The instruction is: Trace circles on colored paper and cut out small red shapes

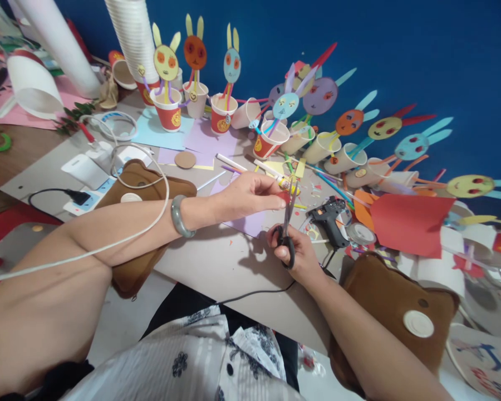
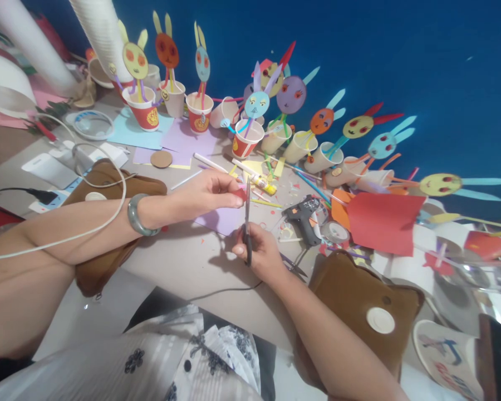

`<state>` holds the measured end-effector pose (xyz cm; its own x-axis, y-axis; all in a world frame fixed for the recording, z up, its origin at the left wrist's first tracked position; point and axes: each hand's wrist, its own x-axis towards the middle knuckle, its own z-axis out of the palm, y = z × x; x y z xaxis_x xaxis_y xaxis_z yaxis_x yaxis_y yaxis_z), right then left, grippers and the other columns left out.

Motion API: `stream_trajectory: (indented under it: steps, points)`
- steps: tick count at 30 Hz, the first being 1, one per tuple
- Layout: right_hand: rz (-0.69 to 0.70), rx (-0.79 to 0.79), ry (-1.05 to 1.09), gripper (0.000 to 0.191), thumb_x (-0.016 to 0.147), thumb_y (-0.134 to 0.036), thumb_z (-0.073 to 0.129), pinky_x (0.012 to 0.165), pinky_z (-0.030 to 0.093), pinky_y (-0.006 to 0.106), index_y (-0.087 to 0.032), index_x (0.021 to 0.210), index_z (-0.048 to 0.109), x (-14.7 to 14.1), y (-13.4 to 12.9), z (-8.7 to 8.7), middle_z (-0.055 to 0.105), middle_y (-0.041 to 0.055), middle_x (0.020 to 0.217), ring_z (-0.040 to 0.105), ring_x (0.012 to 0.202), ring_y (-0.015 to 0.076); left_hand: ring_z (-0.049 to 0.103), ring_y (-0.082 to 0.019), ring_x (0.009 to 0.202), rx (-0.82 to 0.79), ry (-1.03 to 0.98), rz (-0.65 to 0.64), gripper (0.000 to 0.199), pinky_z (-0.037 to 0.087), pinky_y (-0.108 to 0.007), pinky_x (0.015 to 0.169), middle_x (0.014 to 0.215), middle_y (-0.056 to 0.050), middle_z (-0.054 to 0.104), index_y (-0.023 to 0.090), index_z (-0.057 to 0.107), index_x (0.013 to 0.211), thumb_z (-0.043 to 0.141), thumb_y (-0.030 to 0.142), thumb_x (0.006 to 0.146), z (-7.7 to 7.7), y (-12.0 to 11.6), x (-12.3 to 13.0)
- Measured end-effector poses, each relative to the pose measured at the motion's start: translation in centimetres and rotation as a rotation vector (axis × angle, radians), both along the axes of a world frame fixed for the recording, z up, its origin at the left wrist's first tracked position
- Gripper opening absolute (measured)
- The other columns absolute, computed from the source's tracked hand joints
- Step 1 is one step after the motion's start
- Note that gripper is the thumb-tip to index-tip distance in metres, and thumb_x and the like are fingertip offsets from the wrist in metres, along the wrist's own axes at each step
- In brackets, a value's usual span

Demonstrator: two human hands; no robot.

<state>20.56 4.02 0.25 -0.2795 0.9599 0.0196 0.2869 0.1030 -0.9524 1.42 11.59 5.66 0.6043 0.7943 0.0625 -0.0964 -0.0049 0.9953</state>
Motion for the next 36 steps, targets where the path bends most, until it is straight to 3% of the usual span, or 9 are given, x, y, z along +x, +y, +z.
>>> stream_trajectory:
  steps: [23,36]
  points:
    - [0.011,0.007,0.0,0.064,0.066,-0.082,0.068,0.056,0.036,0.028,-0.02,0.065,0.054,0.11,0.09,-0.25,0.054,-0.0005,0.061,0.046,0.058,0.0135,0.04,-0.006,0.057,-0.068,0.017,0.027,0.022,0.034,-0.022,0.059,0.057,0.006,0.046,0.014,0.051,0.057,0.062,0.011,0.076,0.89,-0.37,0.18]
    - [0.025,-0.009,0.049,0.06,0.067,-0.079,0.07,0.055,0.038,0.028,-0.021,0.066,0.055,0.07,0.13,-0.46,0.054,-0.0005,0.062,0.046,0.058,0.0139,0.042,-0.006,0.06,-0.125,0.02,0.033,0.019,0.034,-0.022,0.061,0.06,0.005,0.049,0.013,0.055,0.061,0.065,0.015,0.077,0.46,-0.67,0.37]
